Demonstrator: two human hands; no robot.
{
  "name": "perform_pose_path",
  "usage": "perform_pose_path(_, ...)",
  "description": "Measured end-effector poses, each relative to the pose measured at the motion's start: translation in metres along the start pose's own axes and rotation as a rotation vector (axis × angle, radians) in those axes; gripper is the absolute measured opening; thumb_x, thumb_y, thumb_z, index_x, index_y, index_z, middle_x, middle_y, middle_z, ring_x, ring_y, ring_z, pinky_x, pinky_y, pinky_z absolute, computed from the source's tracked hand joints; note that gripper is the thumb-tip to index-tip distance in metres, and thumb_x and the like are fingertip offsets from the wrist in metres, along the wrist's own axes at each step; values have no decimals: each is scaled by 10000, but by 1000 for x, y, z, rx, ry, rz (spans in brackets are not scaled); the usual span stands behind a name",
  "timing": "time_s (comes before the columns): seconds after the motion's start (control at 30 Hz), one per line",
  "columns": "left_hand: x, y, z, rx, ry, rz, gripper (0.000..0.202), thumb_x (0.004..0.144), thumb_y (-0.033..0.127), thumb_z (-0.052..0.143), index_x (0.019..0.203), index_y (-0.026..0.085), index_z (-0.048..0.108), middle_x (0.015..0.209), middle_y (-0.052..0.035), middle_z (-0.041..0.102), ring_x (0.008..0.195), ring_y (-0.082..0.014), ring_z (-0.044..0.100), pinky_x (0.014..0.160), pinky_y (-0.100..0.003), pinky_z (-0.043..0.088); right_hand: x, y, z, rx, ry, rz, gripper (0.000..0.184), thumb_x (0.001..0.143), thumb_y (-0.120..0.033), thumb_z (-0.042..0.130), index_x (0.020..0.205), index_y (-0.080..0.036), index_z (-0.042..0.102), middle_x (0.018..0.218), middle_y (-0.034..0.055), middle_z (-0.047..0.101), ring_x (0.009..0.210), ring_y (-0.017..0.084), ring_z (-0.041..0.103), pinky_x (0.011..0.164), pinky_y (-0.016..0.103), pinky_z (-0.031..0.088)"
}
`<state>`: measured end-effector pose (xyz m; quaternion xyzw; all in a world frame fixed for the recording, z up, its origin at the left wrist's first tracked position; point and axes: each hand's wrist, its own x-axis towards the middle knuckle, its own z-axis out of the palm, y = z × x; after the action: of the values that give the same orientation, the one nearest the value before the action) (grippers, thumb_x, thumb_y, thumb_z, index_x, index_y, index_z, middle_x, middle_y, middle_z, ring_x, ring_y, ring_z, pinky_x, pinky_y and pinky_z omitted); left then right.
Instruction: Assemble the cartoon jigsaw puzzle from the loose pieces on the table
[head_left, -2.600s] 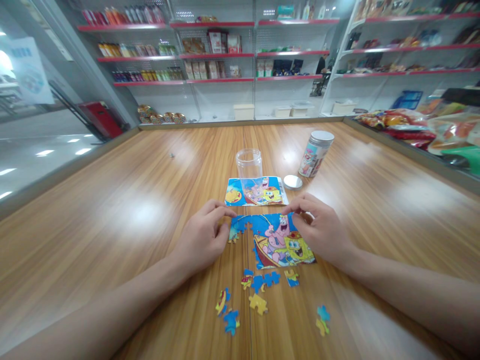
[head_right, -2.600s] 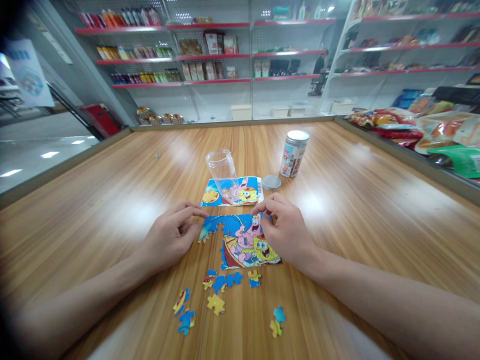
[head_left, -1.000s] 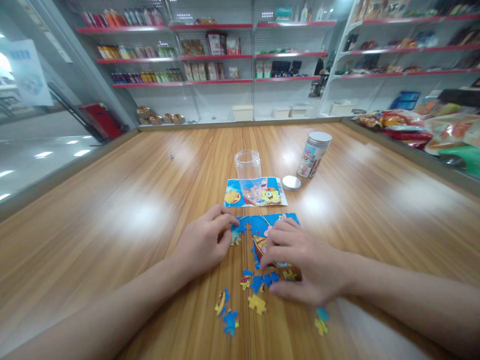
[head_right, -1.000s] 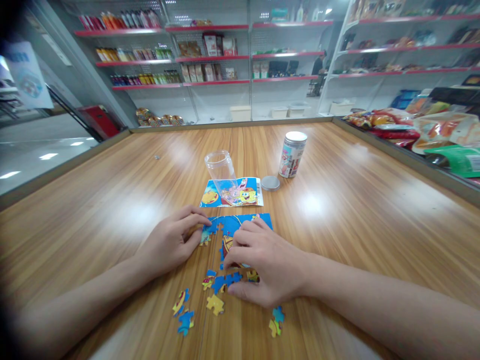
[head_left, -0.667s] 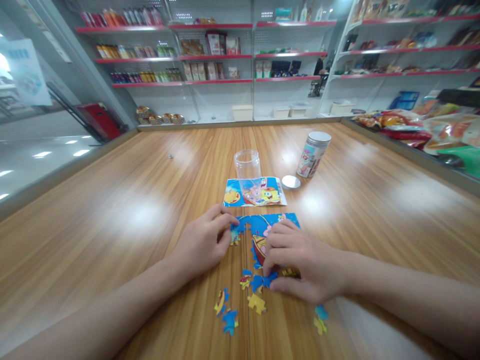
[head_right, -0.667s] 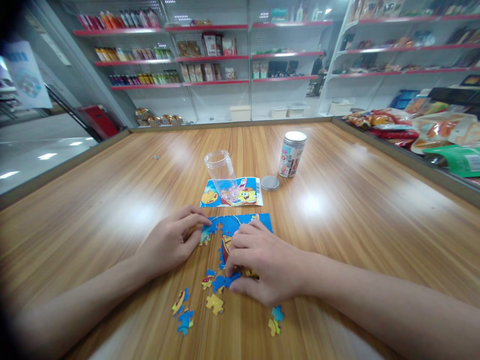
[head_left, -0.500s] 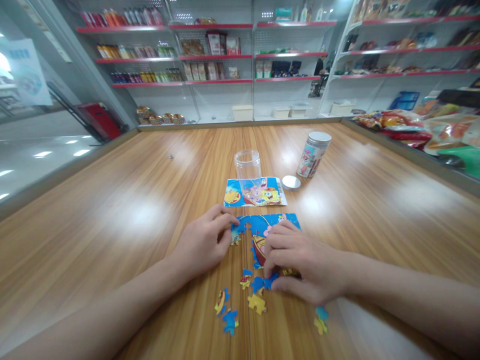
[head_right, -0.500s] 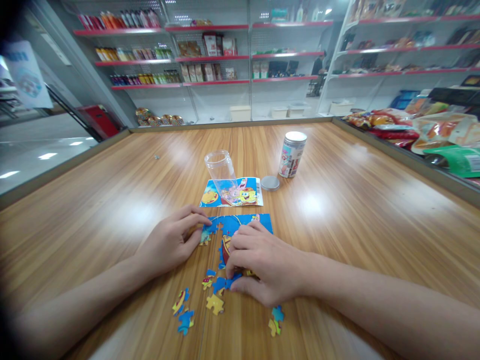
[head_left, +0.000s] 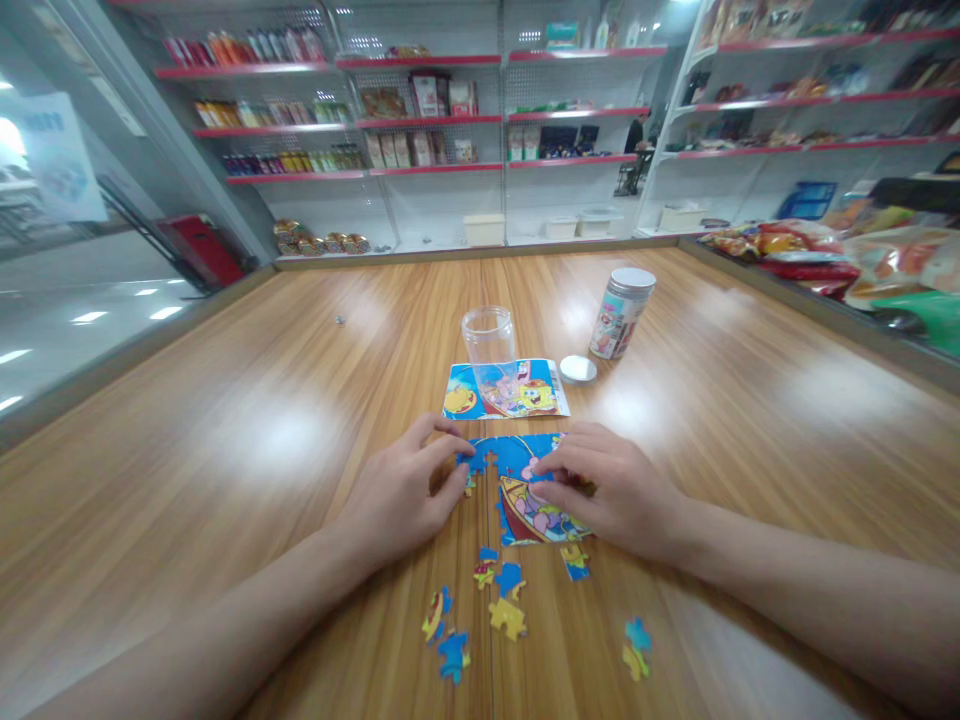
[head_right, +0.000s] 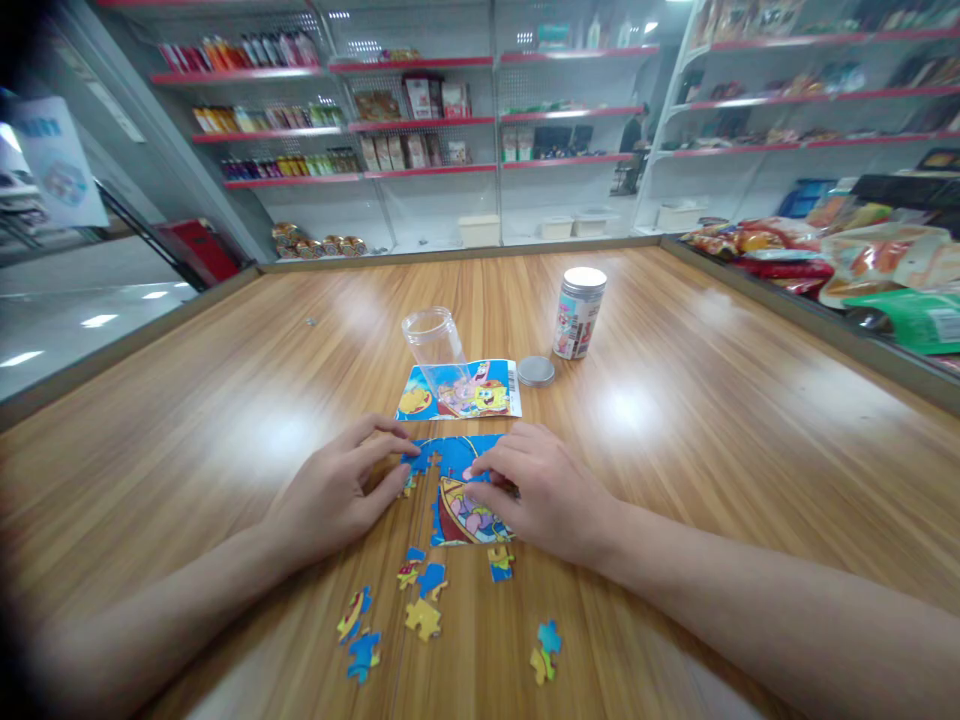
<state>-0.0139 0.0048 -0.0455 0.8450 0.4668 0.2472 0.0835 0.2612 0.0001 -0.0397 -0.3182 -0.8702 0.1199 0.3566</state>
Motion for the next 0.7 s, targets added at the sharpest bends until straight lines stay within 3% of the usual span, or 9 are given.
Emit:
perform_pose_path(0.13, -1, -1, -1, -3, -5, 1, 183, 942, 251, 527, 1075, 251, 653, 1237, -39, 561, 939, -174, 649, 929, -375, 535, 0, -7, -1, 106, -9, -37, 138, 883, -134, 630, 1008, -151, 687, 828, 43, 660, 795, 173, 556, 737, 327, 441)
perform_pose_path(0.3, 0, 0, 0, -4, -9, 9, 191, 949, 232, 510, 1070, 254, 656, 1230, -39, 571, 921, -169, 645, 897, -362, 541, 2, -3, -3, 34, -41, -5, 170, 849, -74, 584, 937, -138, 715, 827, 72, 628, 815, 199, 541, 746, 364, 450)
perform_pose_path(0.4, 0, 0, 0, -8, -13, 24, 189, 947, 229, 512, 1074, 247, 651, 1219, -42, 580, 902, -166, 638, 868, -351, 540, 0, -2, -1, 20, -84, -10, 224, 865, -80, 574, 1008, -151, 732, 899, 88, 623, 872, 211, 549, 780, 376, 468)
perform_pose_path(0.57, -1, 0, 0, -34, -7, 38, 191, 939, 221, 524, 1081, 227, 652, 1233, -58, 573, 693, -103, 584, 688, -287, 512, -2, -4, 1, 12, -90, -30, 281, 867, -86, 582, 1108, -170, 701, 1101, 117, 608, 1042, 238, 545, 906, 415, 470)
perform_pose_path(0.7, -1, -1, 1, -63, 0, 38, 182, 934, 190, 517, 1051, 219, 654, 1221, -55, 585, 756, -118, 602, 680, -275, 499, 1, 0, 2, -19, -62, 13, 191, 876, -84, 590, 1026, -166, 676, 977, 77, 656, 943, 213, 570, 853, 385, 466)
